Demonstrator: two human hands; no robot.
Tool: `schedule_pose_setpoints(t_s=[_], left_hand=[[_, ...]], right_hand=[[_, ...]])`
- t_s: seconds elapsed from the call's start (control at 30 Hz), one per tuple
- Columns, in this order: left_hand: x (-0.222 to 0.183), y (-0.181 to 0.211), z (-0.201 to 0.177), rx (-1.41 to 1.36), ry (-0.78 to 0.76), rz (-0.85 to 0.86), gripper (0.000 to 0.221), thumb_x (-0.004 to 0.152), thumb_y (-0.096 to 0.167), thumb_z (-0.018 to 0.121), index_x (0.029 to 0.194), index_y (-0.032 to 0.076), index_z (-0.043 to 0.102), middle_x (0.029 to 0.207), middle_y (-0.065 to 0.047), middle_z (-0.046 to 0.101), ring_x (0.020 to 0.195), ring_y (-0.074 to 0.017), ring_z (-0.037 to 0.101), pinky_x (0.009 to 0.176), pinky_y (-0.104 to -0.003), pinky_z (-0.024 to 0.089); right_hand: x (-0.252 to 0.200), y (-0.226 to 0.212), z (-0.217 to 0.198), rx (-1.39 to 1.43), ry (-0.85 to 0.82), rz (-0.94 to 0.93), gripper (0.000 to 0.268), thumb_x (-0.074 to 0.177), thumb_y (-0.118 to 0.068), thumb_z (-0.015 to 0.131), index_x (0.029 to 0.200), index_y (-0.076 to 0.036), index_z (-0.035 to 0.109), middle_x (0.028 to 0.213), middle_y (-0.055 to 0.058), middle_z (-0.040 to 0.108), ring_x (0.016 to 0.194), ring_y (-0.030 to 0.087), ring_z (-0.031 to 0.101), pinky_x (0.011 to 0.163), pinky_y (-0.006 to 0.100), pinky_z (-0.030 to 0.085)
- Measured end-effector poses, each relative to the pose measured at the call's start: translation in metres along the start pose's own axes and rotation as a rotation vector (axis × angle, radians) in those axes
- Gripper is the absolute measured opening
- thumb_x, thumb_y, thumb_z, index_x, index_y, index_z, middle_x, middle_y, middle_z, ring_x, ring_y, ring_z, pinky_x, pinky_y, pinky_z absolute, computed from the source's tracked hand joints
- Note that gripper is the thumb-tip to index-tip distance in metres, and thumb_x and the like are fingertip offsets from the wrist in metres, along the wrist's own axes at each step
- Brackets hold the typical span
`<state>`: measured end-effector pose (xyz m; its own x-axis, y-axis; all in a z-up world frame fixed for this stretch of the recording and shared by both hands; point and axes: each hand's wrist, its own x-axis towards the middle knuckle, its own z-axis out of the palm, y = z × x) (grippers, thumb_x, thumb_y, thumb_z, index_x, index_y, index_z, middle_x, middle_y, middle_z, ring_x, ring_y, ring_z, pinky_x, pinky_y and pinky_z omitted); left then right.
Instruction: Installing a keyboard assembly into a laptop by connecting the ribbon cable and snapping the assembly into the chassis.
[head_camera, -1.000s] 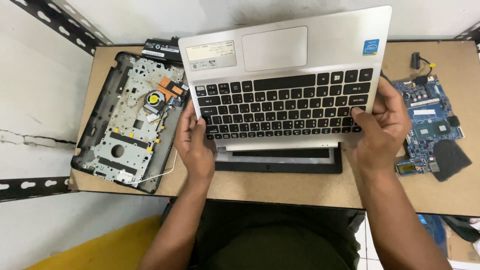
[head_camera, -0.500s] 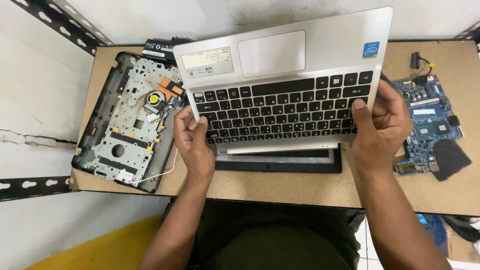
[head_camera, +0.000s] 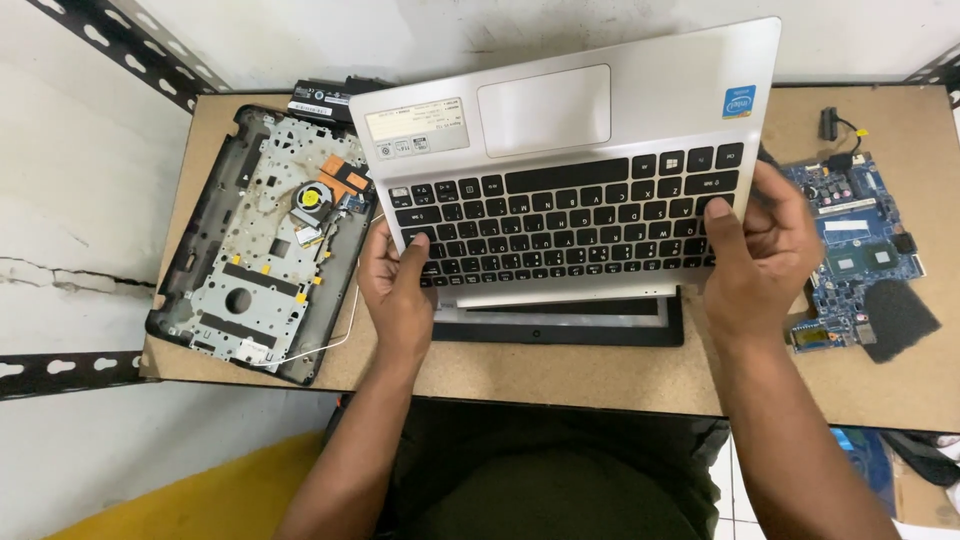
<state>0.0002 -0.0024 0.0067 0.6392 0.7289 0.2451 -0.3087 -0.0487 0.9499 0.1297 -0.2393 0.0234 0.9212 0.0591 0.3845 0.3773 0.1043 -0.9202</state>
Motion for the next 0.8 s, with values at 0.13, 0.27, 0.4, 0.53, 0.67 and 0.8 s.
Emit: schedule_pose_setpoints(t_s=[0.13,0.27,0.4,0.53,0.67,0.8], left_hand=[[-0.001,0.005,0.002,0.004,0.009,-0.002,0.017,0.09,0.008,0.057,0.107,0.005,0.06,0.094,-0.002,0.063,0.087,-0.012,0.057,0.078,-0.027,0.047],[0.0,0.002,0.0,-0.015,0.012,-0.007,0.015,0.091,0.006,0.055,0.104,0.006,0.061,0.088,0.001,0.059,0.08,-0.0093,0.051,0.075,-0.025,0.042],[-0.001,0.008,0.002,0.004,0.006,-0.004,0.004,0.091,0.008,0.055,0.09,0.011,0.057,0.075,0.005,0.047,0.071,-0.0081,0.041,0.069,-0.024,0.035],[0.0,0.005,0.0,0.005,0.024,-0.008,0.005,0.09,0.007,0.056,0.091,0.011,0.058,0.074,0.006,0.047,0.07,-0.0077,0.041,0.069,-0.023,0.036],[0.0,0.003,-0.001,0.014,0.033,0.01,0.013,0.09,0.007,0.056,0.102,0.008,0.062,0.087,0.002,0.06,0.081,-0.0103,0.052,0.077,-0.026,0.043],[0.0,0.004,-0.001,0.028,0.045,-0.016,0.011,0.09,0.008,0.054,0.097,0.009,0.062,0.083,0.003,0.057,0.079,-0.0102,0.049,0.075,-0.026,0.041]], right_hand=[[0.001,-0.005,0.003,0.029,-0.015,0.028,0.042,0.093,-0.014,0.063,0.129,0.005,0.049,0.114,0.015,0.063,0.101,0.018,0.065,0.089,0.027,0.057],[0.002,-0.002,0.001,0.029,-0.03,0.083,0.039,0.093,-0.011,0.062,0.127,0.004,0.049,0.111,0.014,0.064,0.101,0.018,0.065,0.09,0.028,0.056],[0.001,-0.002,0.002,0.032,0.007,0.086,0.039,0.092,-0.013,0.064,0.126,0.002,0.051,0.109,0.013,0.065,0.1,0.017,0.066,0.088,0.027,0.057],[0.005,-0.006,0.0,-0.01,-0.042,0.139,0.05,0.091,-0.014,0.063,0.134,0.002,0.044,0.112,0.013,0.064,0.098,0.016,0.065,0.087,0.026,0.056],[0.01,-0.003,-0.003,0.025,-0.031,0.427,0.014,0.09,-0.011,0.062,0.104,-0.009,0.062,0.096,0.0,0.067,0.086,0.009,0.062,0.079,0.021,0.052],[0.009,0.003,-0.008,-0.039,-0.05,0.41,0.012,0.09,-0.019,0.065,0.1,-0.012,0.062,0.093,-0.002,0.065,0.082,0.006,0.058,0.076,0.019,0.049]])
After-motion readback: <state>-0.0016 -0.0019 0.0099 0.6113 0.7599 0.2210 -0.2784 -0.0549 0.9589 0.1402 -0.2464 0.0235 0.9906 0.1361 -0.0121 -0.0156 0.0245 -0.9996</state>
